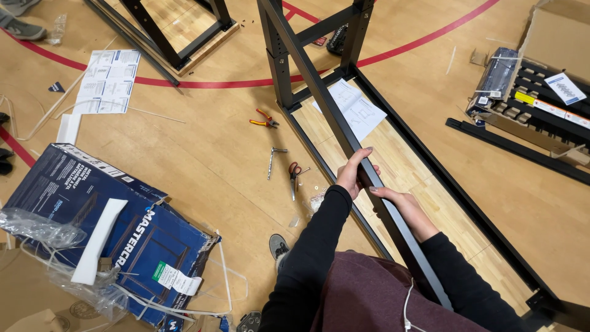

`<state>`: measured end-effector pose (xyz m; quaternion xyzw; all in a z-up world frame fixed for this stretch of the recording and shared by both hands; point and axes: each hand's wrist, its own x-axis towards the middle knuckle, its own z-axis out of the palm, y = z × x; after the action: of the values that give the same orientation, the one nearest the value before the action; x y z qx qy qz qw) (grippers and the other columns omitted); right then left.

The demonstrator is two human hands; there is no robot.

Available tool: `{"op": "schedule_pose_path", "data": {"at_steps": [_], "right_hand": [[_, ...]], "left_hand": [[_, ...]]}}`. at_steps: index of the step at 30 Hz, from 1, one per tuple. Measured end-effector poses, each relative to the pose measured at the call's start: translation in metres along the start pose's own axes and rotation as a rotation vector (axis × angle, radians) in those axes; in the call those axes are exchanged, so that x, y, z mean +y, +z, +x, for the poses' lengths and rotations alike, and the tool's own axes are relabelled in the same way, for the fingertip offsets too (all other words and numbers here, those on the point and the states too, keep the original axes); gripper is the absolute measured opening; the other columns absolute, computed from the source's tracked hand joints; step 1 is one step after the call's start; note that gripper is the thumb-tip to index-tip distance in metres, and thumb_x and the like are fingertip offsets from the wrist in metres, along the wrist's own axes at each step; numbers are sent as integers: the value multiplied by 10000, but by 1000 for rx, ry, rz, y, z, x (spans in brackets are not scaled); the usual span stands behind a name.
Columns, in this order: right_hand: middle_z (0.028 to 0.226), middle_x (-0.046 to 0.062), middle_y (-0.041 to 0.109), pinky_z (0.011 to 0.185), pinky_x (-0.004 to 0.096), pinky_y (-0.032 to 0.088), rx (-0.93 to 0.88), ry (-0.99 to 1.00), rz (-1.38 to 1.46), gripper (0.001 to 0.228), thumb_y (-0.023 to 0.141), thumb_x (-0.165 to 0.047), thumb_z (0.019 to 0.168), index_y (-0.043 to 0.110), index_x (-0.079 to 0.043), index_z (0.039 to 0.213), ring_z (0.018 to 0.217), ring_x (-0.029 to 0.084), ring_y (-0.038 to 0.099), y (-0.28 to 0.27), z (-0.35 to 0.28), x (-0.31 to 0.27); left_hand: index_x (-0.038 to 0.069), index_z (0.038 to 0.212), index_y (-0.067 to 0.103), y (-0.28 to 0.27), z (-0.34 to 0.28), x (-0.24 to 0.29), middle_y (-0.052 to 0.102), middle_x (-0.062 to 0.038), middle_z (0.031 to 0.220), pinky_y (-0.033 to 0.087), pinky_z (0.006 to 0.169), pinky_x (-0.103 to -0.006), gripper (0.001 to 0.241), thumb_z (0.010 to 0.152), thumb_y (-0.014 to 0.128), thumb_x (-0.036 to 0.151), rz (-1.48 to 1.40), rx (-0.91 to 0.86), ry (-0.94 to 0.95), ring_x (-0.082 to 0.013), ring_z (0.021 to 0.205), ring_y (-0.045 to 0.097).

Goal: The person handles a long black metal bar, aligns it with a vertical frame, and inserts it into a slot on the furniture structure. They then use their hands to secure the bar in place within the frame.

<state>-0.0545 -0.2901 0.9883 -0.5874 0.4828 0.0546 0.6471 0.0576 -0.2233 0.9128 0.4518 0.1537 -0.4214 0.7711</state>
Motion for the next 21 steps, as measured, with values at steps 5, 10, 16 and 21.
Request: {"op": "schedule_pose_path", "data": {"at_steps": [5, 10, 16, 21], "right_hand": [[906, 278, 678, 654, 417, 583, -55, 3, -66, 708, 818, -464, 632, 676, 106, 1029, 802, 320, 687, -16, 28, 18], [905, 304, 677, 653, 455, 578, -69, 9, -134, 708, 858, -346, 597, 660, 141, 1071, 805, 347, 685, -25, -5, 23], [906, 290, 639, 624, 478, 568, -82, 96, -287, 634, 822, -278, 608, 650, 166, 1026, 824, 370, 665, -89, 18, 90], [772, 178, 649, 604, 410, 561, -85, 66, -366, 543, 852, -318, 548, 730, 61, 916, 732, 288, 681, -92, 24, 106]], "left_hand": [[-93, 1128, 554, 10, -13, 5, 684, -285, 910, 591, 742, -412, 784, 618, 903, 390, -5, 31, -23, -334, 803, 719], [-62, 1026, 595, 12, 1, -2, 692, -264, 884, 600, 716, -410, 661, 619, 880, 375, 2, 41, -53, -319, 788, 723], [-66, 1077, 570, 16, 2, -1, 680, -278, 884, 596, 683, -419, 684, 614, 878, 332, -1, 72, -67, -322, 750, 712], [-43, 1058, 553, 12, 9, -7, 674, -290, 865, 606, 672, -409, 688, 598, 886, 345, 23, 115, -59, -331, 749, 715]]}}
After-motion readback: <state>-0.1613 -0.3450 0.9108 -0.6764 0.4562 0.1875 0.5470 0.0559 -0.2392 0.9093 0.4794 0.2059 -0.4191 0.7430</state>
